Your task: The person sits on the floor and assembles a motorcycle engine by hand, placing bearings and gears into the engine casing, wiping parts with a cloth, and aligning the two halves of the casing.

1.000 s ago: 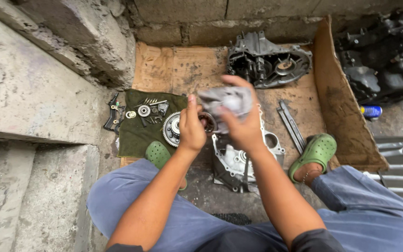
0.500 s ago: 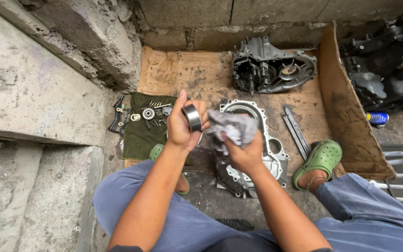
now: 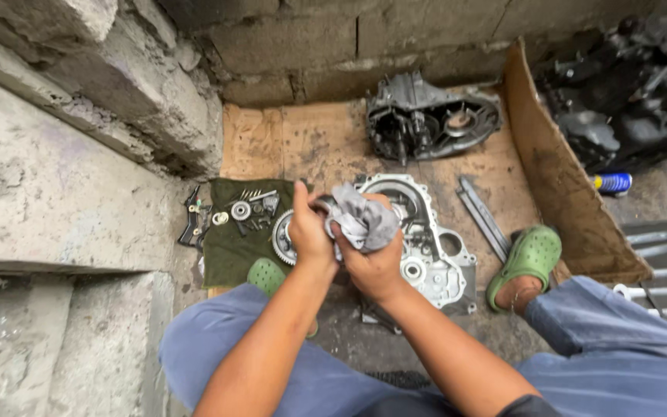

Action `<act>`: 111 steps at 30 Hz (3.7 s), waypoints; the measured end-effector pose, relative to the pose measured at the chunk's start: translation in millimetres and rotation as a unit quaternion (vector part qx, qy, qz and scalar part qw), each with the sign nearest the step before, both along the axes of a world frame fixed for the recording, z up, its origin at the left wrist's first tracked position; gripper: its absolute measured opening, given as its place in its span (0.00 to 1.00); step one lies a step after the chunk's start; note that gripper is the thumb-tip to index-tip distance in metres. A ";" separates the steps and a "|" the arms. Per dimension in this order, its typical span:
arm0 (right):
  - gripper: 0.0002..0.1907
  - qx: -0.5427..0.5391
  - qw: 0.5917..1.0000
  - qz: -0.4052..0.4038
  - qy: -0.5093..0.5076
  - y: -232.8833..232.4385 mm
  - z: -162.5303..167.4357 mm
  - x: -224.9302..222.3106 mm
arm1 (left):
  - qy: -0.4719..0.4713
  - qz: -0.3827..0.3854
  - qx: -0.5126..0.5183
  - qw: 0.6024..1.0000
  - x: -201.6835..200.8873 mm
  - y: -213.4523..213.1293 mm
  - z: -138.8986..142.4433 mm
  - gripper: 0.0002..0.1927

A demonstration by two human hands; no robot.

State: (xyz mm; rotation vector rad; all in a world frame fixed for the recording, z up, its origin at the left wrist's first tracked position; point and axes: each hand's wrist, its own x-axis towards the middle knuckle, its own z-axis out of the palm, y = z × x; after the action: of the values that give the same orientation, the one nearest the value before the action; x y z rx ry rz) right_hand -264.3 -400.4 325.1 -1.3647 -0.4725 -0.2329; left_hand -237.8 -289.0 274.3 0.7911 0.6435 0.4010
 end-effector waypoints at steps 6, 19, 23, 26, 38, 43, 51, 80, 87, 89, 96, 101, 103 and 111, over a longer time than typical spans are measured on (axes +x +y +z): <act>0.18 -0.026 0.998 0.006 0.056 -15.6 13.8 22.9 | -0.066 -0.078 0.182 0.978 -4.2 -1.1 25.0 0.24; 0.13 -0.078 0.996 -0.014 -0.025 -4.2 8.5 24.8 | -0.060 0.006 -0.011 0.998 14.8 -0.8 8.9 0.24; 0.14 -0.102 0.995 -0.011 -0.009 -3.2 13.7 28.7 | 0.008 0.032 -0.038 0.999 19.8 6.2 15.6 0.21; 0.17 -0.028 0.998 0.032 0.053 -18.8 27.9 50.0 | -0.026 -0.081 0.108 0.991 17.2 14.7 21.7 0.22; 0.12 -0.078 0.997 0.005 -0.004 -7.0 15.5 43.9 | -0.046 -0.001 0.126 0.991 21.7 3.5 22.2 0.23; 0.16 0.006 0.992 0.061 0.106 -4.3 13.5 41.6 | 0.020 0.035 0.037 0.999 15.2 8.5 34.0 0.19; 0.17 -0.080 0.963 0.242 0.088 -49.9 10.3 84.3 | -0.046 -0.316 0.277 0.906 0.1 34.0 47.1 0.21; 0.16 0.006 0.996 0.053 0.072 -0.8 -6.0 29.6 | -0.106 -0.044 -0.060 0.992 2.8 11.4 21.1 0.22; 0.12 0.006 0.986 0.129 0.109 -10.2 5.3 36.4 | -0.084 -0.139 0.040 0.986 -7.5 30.2 31.6 0.23; 0.13 -0.025 0.985 0.147 0.081 -22.5 10.9 47.7 | -0.058 -0.205 0.103 0.972 -11.0 33.4 35.2 0.24; 0.13 -0.129 0.986 0.105 -0.022 -20.0 9.7 50.4 | 0.012 -0.116 -0.068 0.991 -5.6 20.4 24.7 0.14; 0.13 0.006 0.994 0.074 0.079 -1.7 -11.1 25.4 | -0.075 -0.069 -0.137 0.985 -0.8 16.0 15.9 0.17; 0.14 -0.027 0.994 0.053 0.093 -3.3 -17.1 22.8 | -0.052 -0.047 -0.181 0.981 -0.8 17.2 16.1 0.16; 0.12 -0.037 0.989 0.045 0.139 -25.5 -9.9 31.4 | -0.029 -0.231 0.012 0.972 -5.9 17.7 27.6 0.16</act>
State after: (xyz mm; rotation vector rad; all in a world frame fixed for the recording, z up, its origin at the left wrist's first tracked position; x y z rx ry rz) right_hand -232.9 -425.9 315.2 -1.4194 -0.3100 0.0500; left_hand -243.7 -271.2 301.9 0.9191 0.3819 0.0060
